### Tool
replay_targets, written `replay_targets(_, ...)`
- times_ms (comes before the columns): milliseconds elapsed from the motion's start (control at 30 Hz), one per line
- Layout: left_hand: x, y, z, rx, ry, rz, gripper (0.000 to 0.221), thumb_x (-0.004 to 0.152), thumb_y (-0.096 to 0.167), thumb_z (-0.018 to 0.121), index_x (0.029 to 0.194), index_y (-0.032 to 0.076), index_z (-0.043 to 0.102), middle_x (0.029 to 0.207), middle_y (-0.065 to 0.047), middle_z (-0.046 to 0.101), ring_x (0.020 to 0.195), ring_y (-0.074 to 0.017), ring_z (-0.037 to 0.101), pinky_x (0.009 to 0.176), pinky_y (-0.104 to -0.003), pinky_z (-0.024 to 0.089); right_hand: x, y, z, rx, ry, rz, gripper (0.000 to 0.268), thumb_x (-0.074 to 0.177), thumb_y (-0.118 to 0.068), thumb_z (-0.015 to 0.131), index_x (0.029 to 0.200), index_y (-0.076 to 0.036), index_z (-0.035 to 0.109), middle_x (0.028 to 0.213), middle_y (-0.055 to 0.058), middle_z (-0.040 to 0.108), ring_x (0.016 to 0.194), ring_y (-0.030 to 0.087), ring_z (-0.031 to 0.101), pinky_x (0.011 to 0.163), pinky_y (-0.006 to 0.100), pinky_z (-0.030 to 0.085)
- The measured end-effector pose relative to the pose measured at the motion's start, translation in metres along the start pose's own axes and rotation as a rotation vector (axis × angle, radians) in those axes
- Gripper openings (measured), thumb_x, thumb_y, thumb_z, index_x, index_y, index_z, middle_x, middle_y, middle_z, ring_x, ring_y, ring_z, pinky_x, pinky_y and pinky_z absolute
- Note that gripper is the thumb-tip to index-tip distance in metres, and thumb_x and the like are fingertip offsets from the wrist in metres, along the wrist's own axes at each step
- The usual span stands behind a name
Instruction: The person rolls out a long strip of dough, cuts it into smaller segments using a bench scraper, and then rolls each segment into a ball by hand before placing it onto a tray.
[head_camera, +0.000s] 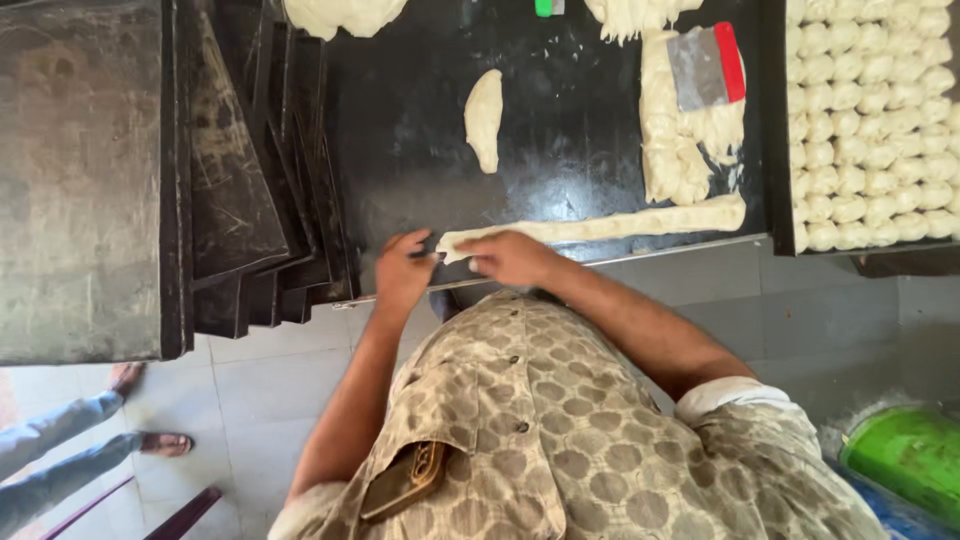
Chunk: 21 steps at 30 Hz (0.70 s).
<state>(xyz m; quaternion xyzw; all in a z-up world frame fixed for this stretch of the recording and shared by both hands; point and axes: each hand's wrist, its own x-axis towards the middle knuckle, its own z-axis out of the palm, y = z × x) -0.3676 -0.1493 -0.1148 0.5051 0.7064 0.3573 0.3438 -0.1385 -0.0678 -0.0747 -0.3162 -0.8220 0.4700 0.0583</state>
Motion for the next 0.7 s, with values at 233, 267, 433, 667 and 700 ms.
replay_targets(233,-0.054,0.029,-0.013,-0.058,0.248,-0.259,0.029,0.088,0.013,0.076,0.115,0.003,0.074,0.102,-0.011,0.077,0.093,-0.0208,0.075,0.082,-0.031,0.059,-0.018,0.154,-0.191,-0.329,1.150,0.195,0.050,0.093,-0.017,0.083,0.128,0.012,0.062,0.126,0.032,0.065,0.119,0.045,0.060,0.105,0.049,0.047)
replay_targets(267,-0.059,0.034,-0.008,-0.052,0.270,-0.262,0.029,0.087,0.012,0.077,0.114,0.002,0.074,0.103,-0.011,0.077,0.094,-0.0200,0.075,0.082,-0.031,0.059,-0.030,0.183,-0.216,-0.370,1.111,0.371,0.057,0.091,-0.025,0.086,0.129,0.009,0.060,0.128,0.030,0.062,0.122,0.046,0.057,0.106,0.051,0.045)
replay_targets(433,-0.077,0.039,0.008,-0.035,0.338,-0.219,0.028,0.087,0.011,0.079,0.113,0.002,0.074,0.107,-0.012,0.078,0.099,-0.0193,0.075,0.086,-0.032,0.058,-0.046,0.292,-0.291,-0.579,0.792,0.884,0.088,0.074,-0.057,0.096,0.122,0.006,0.059,0.129,0.030,0.055,0.119,0.049,0.055,0.094,0.053,0.049)
replay_targets(667,-0.057,0.045,-0.002,-0.128,0.318,-0.212,0.027,0.087,0.011,0.079,0.112,0.003,0.074,0.100,-0.010,0.078,0.090,-0.0178,0.076,0.079,-0.031,0.060,-0.038,0.192,-0.270,-0.511,0.796,0.475,0.035,0.091,-0.012,0.076,0.123,-0.002,0.064,0.115,0.018,0.072,0.108,0.034,0.070,0.092,0.045,0.056)
replay_targets(700,-0.051,0.045,-0.004,-0.151,0.314,-0.203,0.027,0.088,0.012,0.079,0.113,0.003,0.074,0.099,-0.010,0.078,0.090,-0.0180,0.076,0.080,-0.031,0.060,-0.037,0.159,-0.242,-0.347,0.794,0.355,0.036,0.092,-0.004,0.071,0.126,-0.001,0.061,0.118,0.017,0.072,0.114,0.031,0.072,0.097,0.042,0.057)
